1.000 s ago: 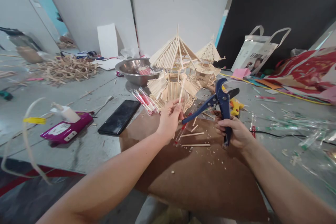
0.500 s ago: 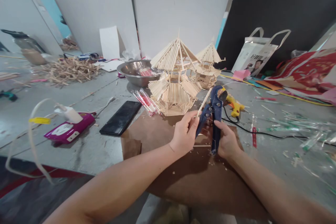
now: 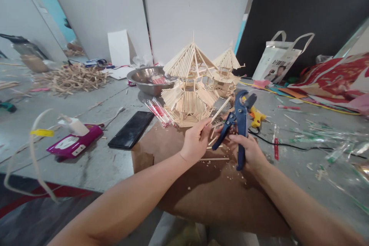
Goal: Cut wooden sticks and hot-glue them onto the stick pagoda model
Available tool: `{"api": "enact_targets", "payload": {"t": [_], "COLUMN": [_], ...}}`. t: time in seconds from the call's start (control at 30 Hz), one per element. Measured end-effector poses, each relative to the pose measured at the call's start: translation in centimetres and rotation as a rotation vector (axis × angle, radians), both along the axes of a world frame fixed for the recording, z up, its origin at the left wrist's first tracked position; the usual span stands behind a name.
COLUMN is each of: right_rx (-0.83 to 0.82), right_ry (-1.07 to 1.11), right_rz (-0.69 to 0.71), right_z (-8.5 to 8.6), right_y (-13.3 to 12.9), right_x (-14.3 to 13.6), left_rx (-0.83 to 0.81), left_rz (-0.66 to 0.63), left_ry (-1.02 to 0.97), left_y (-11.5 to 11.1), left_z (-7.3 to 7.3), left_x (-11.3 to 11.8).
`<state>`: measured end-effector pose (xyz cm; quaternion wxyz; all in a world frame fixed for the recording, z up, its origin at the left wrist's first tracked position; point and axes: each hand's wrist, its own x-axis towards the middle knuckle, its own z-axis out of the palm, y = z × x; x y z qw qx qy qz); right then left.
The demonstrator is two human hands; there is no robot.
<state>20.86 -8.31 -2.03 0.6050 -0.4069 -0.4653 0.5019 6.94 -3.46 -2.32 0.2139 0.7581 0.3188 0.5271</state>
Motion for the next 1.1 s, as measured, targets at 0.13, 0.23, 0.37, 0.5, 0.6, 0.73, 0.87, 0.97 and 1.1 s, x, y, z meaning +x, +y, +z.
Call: {"api": "enact_targets", "payload": {"t": [0.13,0.23,0.37,0.5,0.6,0.73,0.87,0.97,1.1], "right_rx": [0.019,0.060,0.189,0.274,0.308,0.344,0.357,0.374,0.397], "right_ry": [-0.352,-0.750,-1.152,-1.265,-1.276,-1.303,-1.326,-1.353,-1.427], "right_rz": [-0.306,-0.429,-0.398,-0.267,-0.225,-0.171,-0.148,-0.152,-0.186], "right_z": [0.1,-0.4,-1.0,-0.9,-0.6,-0.5,-0.5,-0.4,-0.2], "right_y": [0.6,1.4,1.9,1.5,1.1,1.0,0.9,0.8,0.8], "right_x": [2.2,3.7,4.3,3.7,3.5,3.6,3.8,3.9,4.0], "left_rx": [0.093,0.072,-0.222,-0.640,-0.890,-1.062,-1.140,-1.193,-1.236], "left_rz": [0.045,0.004,-0.240,-0.546,-0.738,-0.875,-0.921,-0.967,-1.001], "left_ry": [0.045,0.034,-0.048,-0.166,-0.216,-0.223,-0.177,-0.177,-0.188], "left_y": [0.9,1.2,1.4,1.7,1.9,2.2,2.5,2.7,2.7], "left_z": [0.5,1.1,1.8,2.3,2.4,2.5,2.3,2.1,1.8], "left_x": [-1.2,-1.5,-1.4,-1.6,-2.0,-2.5,-2.9,-3.1,-3.1]}}
